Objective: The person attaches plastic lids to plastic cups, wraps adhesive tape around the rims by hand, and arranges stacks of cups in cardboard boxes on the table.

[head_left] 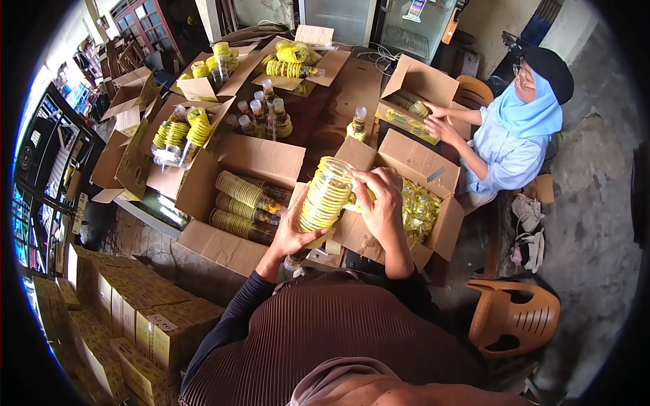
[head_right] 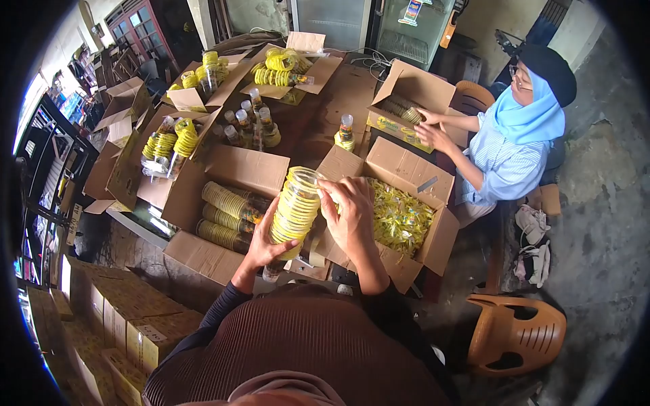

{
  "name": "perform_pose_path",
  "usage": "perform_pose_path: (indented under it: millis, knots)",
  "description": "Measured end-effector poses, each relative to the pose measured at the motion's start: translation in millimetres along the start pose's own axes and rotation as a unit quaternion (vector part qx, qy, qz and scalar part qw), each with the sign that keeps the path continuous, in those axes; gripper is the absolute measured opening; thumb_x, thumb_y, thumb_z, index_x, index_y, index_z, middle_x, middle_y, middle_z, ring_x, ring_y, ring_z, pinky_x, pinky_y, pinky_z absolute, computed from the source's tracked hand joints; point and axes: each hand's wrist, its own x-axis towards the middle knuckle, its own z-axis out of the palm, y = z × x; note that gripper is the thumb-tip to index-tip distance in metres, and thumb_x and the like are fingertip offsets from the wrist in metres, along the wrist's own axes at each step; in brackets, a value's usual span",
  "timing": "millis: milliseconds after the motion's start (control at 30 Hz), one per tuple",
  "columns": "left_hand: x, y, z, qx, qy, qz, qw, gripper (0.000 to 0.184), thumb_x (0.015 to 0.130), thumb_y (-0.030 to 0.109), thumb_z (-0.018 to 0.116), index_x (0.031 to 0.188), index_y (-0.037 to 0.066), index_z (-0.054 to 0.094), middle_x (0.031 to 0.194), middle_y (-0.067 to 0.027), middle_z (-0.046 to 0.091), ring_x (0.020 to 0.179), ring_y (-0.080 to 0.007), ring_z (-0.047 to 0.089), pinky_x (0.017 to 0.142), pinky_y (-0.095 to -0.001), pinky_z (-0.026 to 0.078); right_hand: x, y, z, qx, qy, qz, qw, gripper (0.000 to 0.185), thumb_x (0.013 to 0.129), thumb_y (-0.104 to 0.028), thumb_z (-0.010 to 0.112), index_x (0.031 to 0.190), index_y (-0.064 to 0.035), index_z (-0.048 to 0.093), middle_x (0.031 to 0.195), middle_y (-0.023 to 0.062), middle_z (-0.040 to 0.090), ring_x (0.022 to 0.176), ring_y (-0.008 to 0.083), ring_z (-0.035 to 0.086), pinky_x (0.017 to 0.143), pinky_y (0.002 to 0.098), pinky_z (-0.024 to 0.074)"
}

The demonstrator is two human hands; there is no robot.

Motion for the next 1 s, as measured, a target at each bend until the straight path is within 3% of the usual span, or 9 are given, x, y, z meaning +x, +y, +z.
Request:
perform_pose_path:
  millis: [167, 333, 400, 533, 700, 900, 1000]
  knots:
    - [-8, -8, -16, 0.073, -0.031, 0.005, 0.997, 0.101, 0.067, 0.033, 0.084, 0.141, -0.009, 0.031, 0.137, -0.0263, 0.047, 0.129, -0.0302, 0.046, 0.108, -0.0393, 0.034, -2, 2, 4, -0.028, -0.038, -0.015, 0.999, 0.011, 0.081, -0.008, 0.067, 0.092, -0.0085, 0.066, 0.082, 0.0048, 0.059, 0.083, 0.0262, 0.052, 0.079, 0.0398, 0.0418]
    - [-10, 2, -24, 0.086, -0.068, 0.005, 0.994, 0.100, 0.066, 0.033, 0.084, 0.143, -0.005, 0.033, 0.135, -0.0244, 0.050, 0.129, -0.0309, 0.047, 0.108, -0.0400, 0.035, -7, 6, 5, -0.002, -0.070, -0.034, 0.997, 0.015, 0.077, -0.005, 0.067, 0.091, -0.0065, 0.063, 0.082, 0.0078, 0.060, 0.083, 0.0278, 0.055, 0.077, 0.0396, 0.0455]
    - [-10, 1, -24, 0.094, -0.076, 0.013, 0.993, 0.099, 0.066, 0.032, 0.084, 0.143, -0.003, 0.033, 0.135, -0.0237, 0.051, 0.128, -0.0310, 0.048, 0.107, -0.0401, 0.036, -12, 5, 0, 0.099, -0.136, 0.055, 0.984, 0.022, 0.075, -0.003, 0.068, 0.096, -0.0042, 0.063, 0.085, 0.0111, 0.062, 0.083, 0.0298, 0.060, 0.075, 0.0392, 0.0486]
    - [-10, -8, -22, 0.084, -0.121, 0.001, 0.989, 0.098, 0.065, 0.030, 0.084, 0.143, -0.002, 0.033, 0.133, -0.0240, 0.052, 0.126, -0.0320, 0.050, 0.105, -0.0401, 0.039, -20, 12, -5, 0.084, -0.165, 0.045, 0.982, 0.025, 0.075, -0.002, 0.068, 0.099, -0.0020, 0.062, 0.088, 0.0134, 0.064, 0.081, 0.0311, 0.063, 0.074, 0.0389, 0.0508]
    - [-10, -8, -15, 0.091, -0.147, 0.007, 0.985, 0.097, 0.065, 0.028, 0.084, 0.144, 0.000, 0.034, 0.135, -0.0231, 0.050, 0.127, -0.0323, 0.050, 0.105, -0.0402, 0.039, -28, 15, -15, 0.139, -0.154, 0.116, 0.971, 0.022, 0.076, -0.001, 0.068, 0.098, 0.0006, 0.063, 0.087, 0.0141, 0.065, 0.076, 0.0257, 0.065, 0.070, 0.0330, 0.0522]
    - [-12, -12, -3, 0.056, -0.155, 0.027, 0.986, 0.099, 0.065, 0.028, 0.084, 0.146, 0.004, 0.032, 0.142, -0.0173, 0.046, 0.131, -0.0306, 0.045, 0.108, -0.0397, 0.036, -26, 15, -24, 0.113, -0.135, 0.109, 0.978, 0.014, 0.080, -0.002, 0.070, 0.089, 0.0012, 0.060, 0.081, 0.0104, 0.059, 0.073, 0.0182, 0.060, 0.065, 0.0315, 0.0489]
    - [-13, -15, -1, 0.053, -0.153, 0.009, 0.987, 0.100, 0.065, 0.026, 0.085, 0.146, 0.003, 0.031, 0.143, -0.0178, 0.044, 0.132, -0.0295, 0.043, 0.109, -0.0392, 0.034, -23, 22, -24, 0.126, -0.005, 0.084, 0.989, 0.015, 0.079, 0.001, 0.070, 0.090, 0.0016, 0.059, 0.082, 0.0099, 0.059, 0.073, 0.0198, 0.056, 0.068, 0.0307, 0.0458]
